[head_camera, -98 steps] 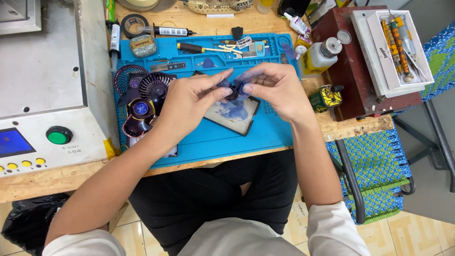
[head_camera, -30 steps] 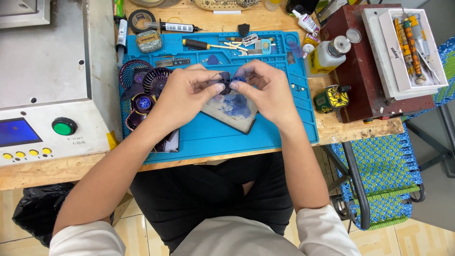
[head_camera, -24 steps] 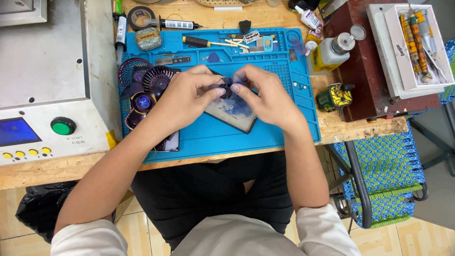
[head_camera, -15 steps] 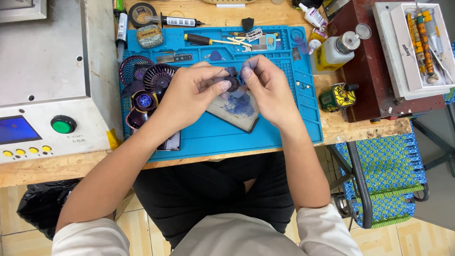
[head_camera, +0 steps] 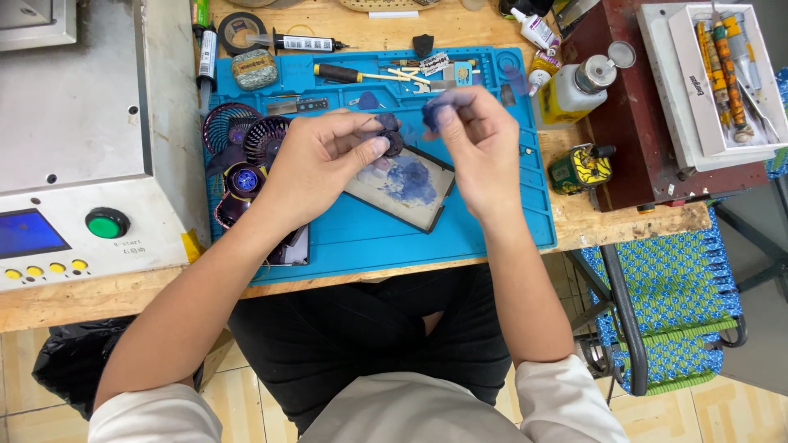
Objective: Cleaning and preparing a small electronic screen for repair using a blue cloth and cleaning solution
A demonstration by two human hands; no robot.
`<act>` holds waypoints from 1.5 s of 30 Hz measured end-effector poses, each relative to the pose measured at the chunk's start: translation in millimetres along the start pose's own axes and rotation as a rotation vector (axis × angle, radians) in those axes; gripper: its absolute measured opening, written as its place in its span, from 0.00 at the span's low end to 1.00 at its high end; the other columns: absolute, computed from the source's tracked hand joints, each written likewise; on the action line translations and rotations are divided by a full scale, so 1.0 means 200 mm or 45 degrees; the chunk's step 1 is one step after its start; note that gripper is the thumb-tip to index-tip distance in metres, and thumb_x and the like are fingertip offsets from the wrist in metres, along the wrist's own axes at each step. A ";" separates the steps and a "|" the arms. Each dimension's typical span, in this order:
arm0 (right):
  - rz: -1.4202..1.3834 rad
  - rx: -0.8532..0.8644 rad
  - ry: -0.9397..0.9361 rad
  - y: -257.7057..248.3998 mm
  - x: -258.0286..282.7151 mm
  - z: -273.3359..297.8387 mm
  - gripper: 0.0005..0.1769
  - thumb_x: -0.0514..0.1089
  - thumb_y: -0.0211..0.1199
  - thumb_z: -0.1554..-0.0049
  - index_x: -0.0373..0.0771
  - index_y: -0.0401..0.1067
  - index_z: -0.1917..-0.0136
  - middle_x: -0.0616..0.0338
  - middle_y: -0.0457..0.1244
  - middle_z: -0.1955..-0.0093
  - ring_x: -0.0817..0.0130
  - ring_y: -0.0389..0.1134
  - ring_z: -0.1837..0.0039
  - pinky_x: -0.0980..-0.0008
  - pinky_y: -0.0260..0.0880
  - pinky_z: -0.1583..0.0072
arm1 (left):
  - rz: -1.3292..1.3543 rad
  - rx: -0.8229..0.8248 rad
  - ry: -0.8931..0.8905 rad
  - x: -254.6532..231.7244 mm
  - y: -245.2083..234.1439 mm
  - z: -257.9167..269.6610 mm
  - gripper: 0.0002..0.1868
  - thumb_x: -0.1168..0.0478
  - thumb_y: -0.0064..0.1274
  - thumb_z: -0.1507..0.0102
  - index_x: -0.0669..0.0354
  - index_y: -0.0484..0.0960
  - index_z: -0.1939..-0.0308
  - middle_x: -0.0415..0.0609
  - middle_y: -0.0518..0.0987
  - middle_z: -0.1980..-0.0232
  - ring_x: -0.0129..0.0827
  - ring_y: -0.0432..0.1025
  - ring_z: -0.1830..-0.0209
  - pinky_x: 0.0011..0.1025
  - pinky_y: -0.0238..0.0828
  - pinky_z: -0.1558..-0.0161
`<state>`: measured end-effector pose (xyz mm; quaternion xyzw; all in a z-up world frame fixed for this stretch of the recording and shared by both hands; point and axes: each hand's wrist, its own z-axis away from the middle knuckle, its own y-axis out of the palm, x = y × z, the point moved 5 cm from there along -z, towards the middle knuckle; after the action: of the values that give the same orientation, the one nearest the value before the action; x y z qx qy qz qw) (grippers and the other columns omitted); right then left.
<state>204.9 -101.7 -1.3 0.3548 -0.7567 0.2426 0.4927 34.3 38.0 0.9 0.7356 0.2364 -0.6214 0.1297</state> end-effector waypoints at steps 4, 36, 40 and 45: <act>-0.054 0.173 0.070 0.05 -0.02 0.03 0.09 0.35 0.74 0.29 0.30 0.79 0.38 0.55 0.68 0.54 0.71 0.72 0.50 0.67 0.82 0.43 | 0.071 -0.012 0.070 0.03 -0.02 0.00 0.16 0.70 0.61 0.23 0.78 0.84 0.33 0.59 0.83 0.50 0.36 0.86 0.49 0.35 0.88 0.46; 0.043 0.207 -0.618 0.02 0.17 0.05 0.06 0.24 0.75 0.35 0.26 0.84 0.45 0.41 0.73 0.47 0.48 0.79 0.43 0.54 0.84 0.43 | 0.569 -0.075 -0.170 -0.03 0.05 0.03 0.19 0.65 0.70 0.29 0.73 0.86 0.38 0.51 0.85 0.53 0.35 0.89 0.53 0.40 0.96 0.45; 0.029 0.141 -0.738 0.03 0.18 0.07 0.05 0.26 0.75 0.35 0.27 0.85 0.45 0.41 0.73 0.49 0.52 0.77 0.47 0.58 0.82 0.46 | 0.733 -0.088 -0.258 -0.02 0.10 0.06 0.19 0.65 0.71 0.31 0.74 0.86 0.41 0.53 0.86 0.56 0.39 0.90 0.57 0.40 0.97 0.49; -0.081 0.146 -0.648 0.05 0.15 0.06 0.05 0.26 0.75 0.35 0.26 0.84 0.45 0.39 0.72 0.50 0.54 0.76 0.48 0.58 0.81 0.47 | 0.790 -0.154 -0.254 0.01 0.09 0.06 0.18 0.65 0.71 0.30 0.73 0.86 0.41 0.54 0.87 0.54 0.38 0.90 0.56 0.40 0.97 0.48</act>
<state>182.3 -113.6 22.1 0.4554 -0.8297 0.1725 0.2729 34.1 17.1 -4.7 0.6990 0.0237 -0.6061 0.3787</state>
